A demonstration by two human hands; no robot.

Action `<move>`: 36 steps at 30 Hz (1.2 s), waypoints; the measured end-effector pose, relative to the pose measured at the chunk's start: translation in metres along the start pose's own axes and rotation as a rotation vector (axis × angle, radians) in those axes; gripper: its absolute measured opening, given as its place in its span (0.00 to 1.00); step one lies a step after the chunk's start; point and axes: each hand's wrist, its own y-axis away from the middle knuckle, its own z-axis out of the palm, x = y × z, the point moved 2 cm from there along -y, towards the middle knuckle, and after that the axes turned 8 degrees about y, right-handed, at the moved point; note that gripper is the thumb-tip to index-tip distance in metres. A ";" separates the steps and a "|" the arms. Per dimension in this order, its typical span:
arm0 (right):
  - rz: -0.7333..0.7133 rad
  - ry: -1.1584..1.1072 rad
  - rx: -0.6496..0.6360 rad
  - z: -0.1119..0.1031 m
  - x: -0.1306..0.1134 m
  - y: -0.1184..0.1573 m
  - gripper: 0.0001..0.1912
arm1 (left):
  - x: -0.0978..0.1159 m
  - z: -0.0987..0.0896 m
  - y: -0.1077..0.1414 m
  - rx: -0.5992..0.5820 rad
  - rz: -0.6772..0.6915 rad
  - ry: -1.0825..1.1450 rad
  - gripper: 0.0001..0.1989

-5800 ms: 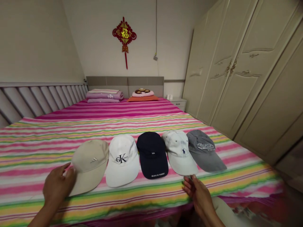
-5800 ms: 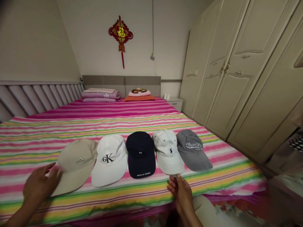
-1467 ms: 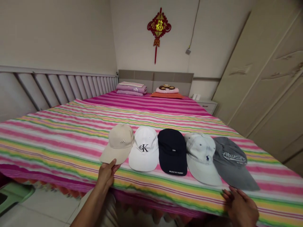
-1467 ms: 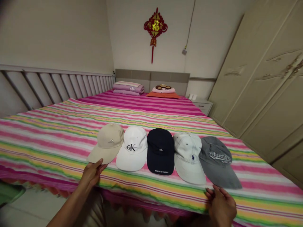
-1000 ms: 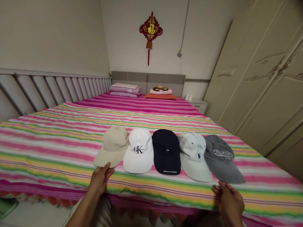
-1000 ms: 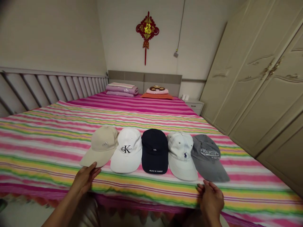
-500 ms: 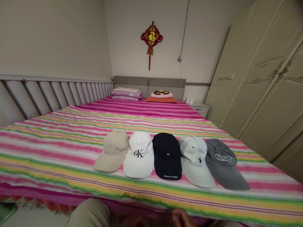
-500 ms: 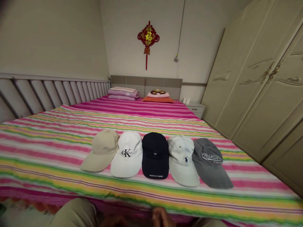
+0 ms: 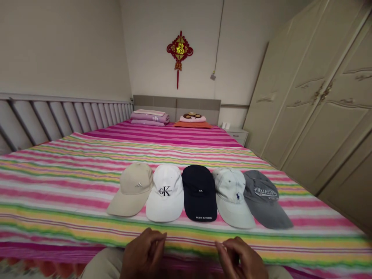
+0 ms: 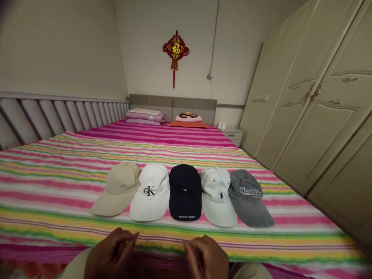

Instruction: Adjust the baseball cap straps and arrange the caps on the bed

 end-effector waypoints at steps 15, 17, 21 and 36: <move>-0.132 0.375 0.059 -0.026 -0.011 -0.033 0.40 | 0.005 -0.012 -0.022 0.191 -0.272 0.121 0.31; -0.140 0.366 0.067 -0.026 -0.012 -0.035 0.39 | 0.005 -0.011 -0.021 0.172 -0.161 -0.006 0.31; -0.136 0.332 0.042 -0.022 -0.010 -0.031 0.38 | 0.001 -0.006 -0.013 0.141 0.033 -0.230 0.29; -0.009 0.107 -0.880 0.064 0.035 0.077 0.12 | -0.117 -0.014 -0.002 0.723 -1.124 0.966 0.03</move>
